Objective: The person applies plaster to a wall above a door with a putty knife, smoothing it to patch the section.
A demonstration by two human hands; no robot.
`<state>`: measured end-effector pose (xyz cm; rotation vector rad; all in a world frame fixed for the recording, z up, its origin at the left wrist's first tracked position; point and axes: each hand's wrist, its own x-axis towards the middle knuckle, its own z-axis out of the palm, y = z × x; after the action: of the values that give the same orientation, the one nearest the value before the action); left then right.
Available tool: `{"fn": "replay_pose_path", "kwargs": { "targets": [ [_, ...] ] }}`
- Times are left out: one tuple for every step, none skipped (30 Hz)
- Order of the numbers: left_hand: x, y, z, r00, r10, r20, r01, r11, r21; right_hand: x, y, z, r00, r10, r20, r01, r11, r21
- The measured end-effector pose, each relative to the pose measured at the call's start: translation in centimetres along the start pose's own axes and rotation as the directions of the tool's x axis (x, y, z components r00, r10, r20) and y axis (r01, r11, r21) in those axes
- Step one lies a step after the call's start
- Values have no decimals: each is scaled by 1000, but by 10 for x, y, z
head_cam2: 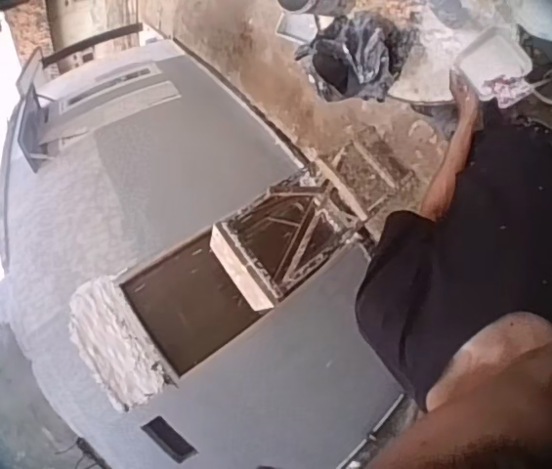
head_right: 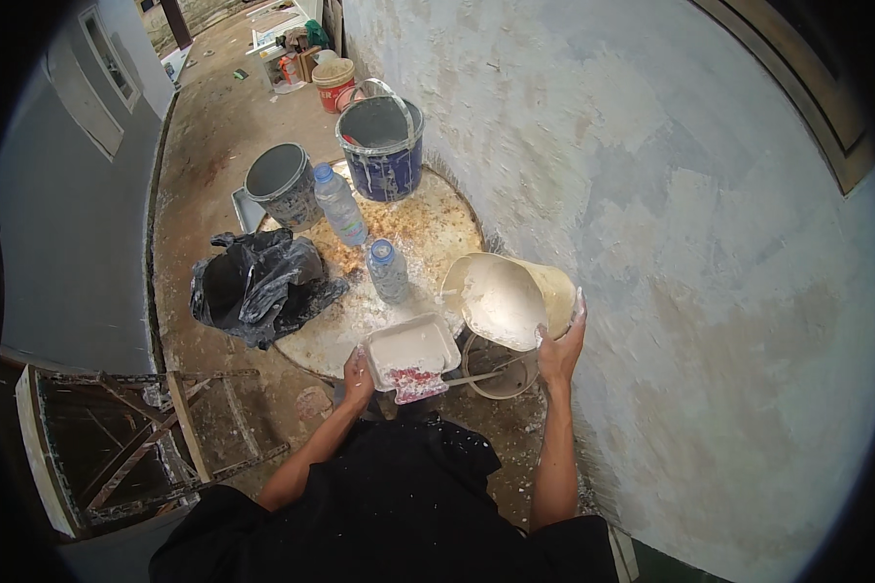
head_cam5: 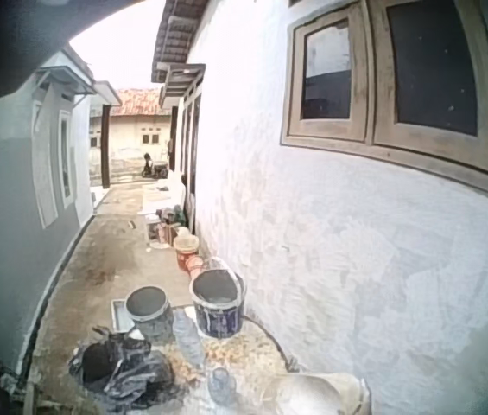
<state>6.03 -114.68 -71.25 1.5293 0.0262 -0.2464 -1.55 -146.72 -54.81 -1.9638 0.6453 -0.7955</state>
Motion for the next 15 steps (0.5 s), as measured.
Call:
{"fn": "replay_pose_path", "kwargs": {
  "targets": [
    [0,1,4,1000,0,19,-1,1000,9,-1,-10,-1,1000,0,5,0,1000,-2],
    [0,3,8,999,1,44,-2,1000,16,-3,-22,-3,996,-84,6,84,986,-143],
    [0,4,11,999,-2,44,1,1000,14,-6,-34,-4,986,-167,21,166,946,-278],
    [1,4,14,999,10,53,-10,1000,2,-10,-49,-2,986,-167,23,167,945,-281],
    [0,4,15,998,23,64,-22,1000,-11,-15,-66,1,979,-177,105,201,928,-314],
    [0,1,15,997,24,67,-23,1000,-14,-19,-76,4,966,-184,183,238,909,-343],
    [1,-2,16,998,7,66,-6,1000,-8,-23,-68,10,923,-339,183,385,831,-401],
    [1,-1,18,998,-12,64,12,1000,-1,-25,-69,12,923,-340,183,386,830,-404],
    [1,-1,18,998,-12,64,12,1000,-3,-27,-70,14,896,-391,209,444,799,-406],
    [1,0,19,996,-28,81,26,999,28,-29,-71,16,866,-441,235,500,765,-405],
    [-1,-2,16,995,-49,88,45,997,56,-32,-77,19,853,-468,230,521,767,-373],
    [-1,-5,17,996,-55,76,51,997,52,-34,-80,21,849,-469,243,528,766,-367],
    [-1,-8,21,999,-8,50,8,1000,11,-35,-83,23,799,-515,310,601,703,-380],
    [0,-10,23,999,42,25,-41,999,-30,-36,-85,25,743,-555,373,669,634,-388],
    [1,-12,22,999,38,14,-37,999,-33,-39,-86,28,737,-557,383,675,632,-381]
  ]
}}
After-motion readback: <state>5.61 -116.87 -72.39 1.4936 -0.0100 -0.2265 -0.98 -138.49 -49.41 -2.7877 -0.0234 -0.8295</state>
